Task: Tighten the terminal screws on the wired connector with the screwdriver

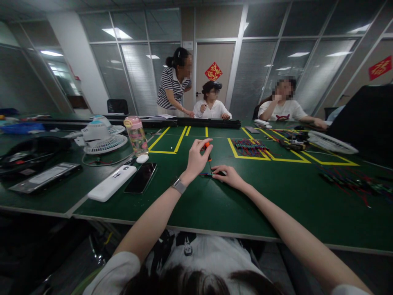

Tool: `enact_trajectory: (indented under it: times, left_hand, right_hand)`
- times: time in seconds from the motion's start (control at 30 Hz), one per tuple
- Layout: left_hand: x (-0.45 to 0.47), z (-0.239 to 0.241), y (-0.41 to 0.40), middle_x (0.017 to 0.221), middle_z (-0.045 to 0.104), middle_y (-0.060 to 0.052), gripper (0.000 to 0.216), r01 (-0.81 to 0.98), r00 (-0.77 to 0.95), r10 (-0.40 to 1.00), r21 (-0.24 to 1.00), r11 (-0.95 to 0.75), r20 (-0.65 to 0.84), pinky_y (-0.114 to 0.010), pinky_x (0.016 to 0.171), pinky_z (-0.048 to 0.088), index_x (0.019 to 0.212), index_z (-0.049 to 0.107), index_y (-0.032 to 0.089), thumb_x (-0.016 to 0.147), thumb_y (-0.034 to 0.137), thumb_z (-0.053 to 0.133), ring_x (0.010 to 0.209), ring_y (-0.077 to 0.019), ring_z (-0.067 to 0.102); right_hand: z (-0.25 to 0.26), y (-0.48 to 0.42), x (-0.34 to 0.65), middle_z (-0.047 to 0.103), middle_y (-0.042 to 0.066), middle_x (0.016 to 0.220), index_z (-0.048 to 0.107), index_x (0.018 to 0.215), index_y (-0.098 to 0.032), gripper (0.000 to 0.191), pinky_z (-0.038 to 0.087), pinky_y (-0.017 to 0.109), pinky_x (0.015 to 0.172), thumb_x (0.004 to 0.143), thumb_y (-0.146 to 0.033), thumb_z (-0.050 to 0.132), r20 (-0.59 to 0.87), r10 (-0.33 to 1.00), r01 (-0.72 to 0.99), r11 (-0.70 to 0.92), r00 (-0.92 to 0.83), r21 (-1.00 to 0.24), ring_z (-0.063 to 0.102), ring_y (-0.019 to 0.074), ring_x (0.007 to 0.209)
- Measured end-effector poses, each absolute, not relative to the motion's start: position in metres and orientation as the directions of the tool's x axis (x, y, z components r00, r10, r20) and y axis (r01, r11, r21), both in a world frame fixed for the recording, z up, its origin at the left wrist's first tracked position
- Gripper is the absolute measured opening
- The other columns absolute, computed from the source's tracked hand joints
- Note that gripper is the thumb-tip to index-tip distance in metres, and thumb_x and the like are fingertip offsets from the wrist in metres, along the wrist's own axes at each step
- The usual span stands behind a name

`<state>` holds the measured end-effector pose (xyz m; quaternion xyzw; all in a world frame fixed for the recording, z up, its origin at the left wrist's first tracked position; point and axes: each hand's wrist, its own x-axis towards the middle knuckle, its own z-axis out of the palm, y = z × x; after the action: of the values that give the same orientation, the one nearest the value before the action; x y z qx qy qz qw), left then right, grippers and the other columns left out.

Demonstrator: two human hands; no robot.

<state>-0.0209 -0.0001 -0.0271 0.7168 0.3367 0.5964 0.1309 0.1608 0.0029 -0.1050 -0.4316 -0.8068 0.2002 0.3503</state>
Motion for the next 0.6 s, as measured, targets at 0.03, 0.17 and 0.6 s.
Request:
enact_trajectory:
  times: [0.03,0.17,0.6]
  left_hand:
    - [-0.021,-0.027,0.000,0.102,0.060,-0.006,0.027,0.299,0.074,0.643,0.598,-0.743,0.762,-0.027,0.086,0.045,0.113,0.063,0.021,0.090,0.025,0.048,0.095,-0.0150,0.058]
    - [-0.018,-0.027,0.003,0.117,0.061,-0.008,0.035,0.098,0.135,0.717,0.711,-0.697,0.684,-0.029,0.090,0.046,0.124,0.055,0.020,0.093,0.018,0.038,0.100,-0.0153,0.061]
    - [-0.021,-0.034,0.010,0.094,0.060,-0.004,0.022,0.228,-0.012,0.687,0.671,-0.706,0.727,-0.023,0.075,0.049,0.103,0.064,0.020,0.083,0.025,0.060,0.080,-0.0123,0.059]
  right_hand:
    - [-0.105,0.003,0.161,0.070,0.008,0.109,0.073,0.081,-0.021,0.011,0.048,0.039,0.091,0.075,-0.029,0.068,0.392,0.838,0.558,0.546,-0.380,-0.624,0.065,0.0237,0.100]
    - [-0.104,0.003,0.160,0.070,0.007,0.108,0.073,0.081,-0.021,0.011,0.048,0.039,0.092,0.075,-0.029,0.068,0.395,0.834,0.559,0.552,-0.386,-0.619,0.065,0.0239,0.099]
    - [-0.108,0.004,0.162,0.070,0.008,0.109,0.073,0.081,-0.021,0.012,0.048,0.038,0.092,0.076,-0.030,0.067,0.408,0.824,0.548,0.567,-0.394,-0.615,0.065,0.0230,0.100]
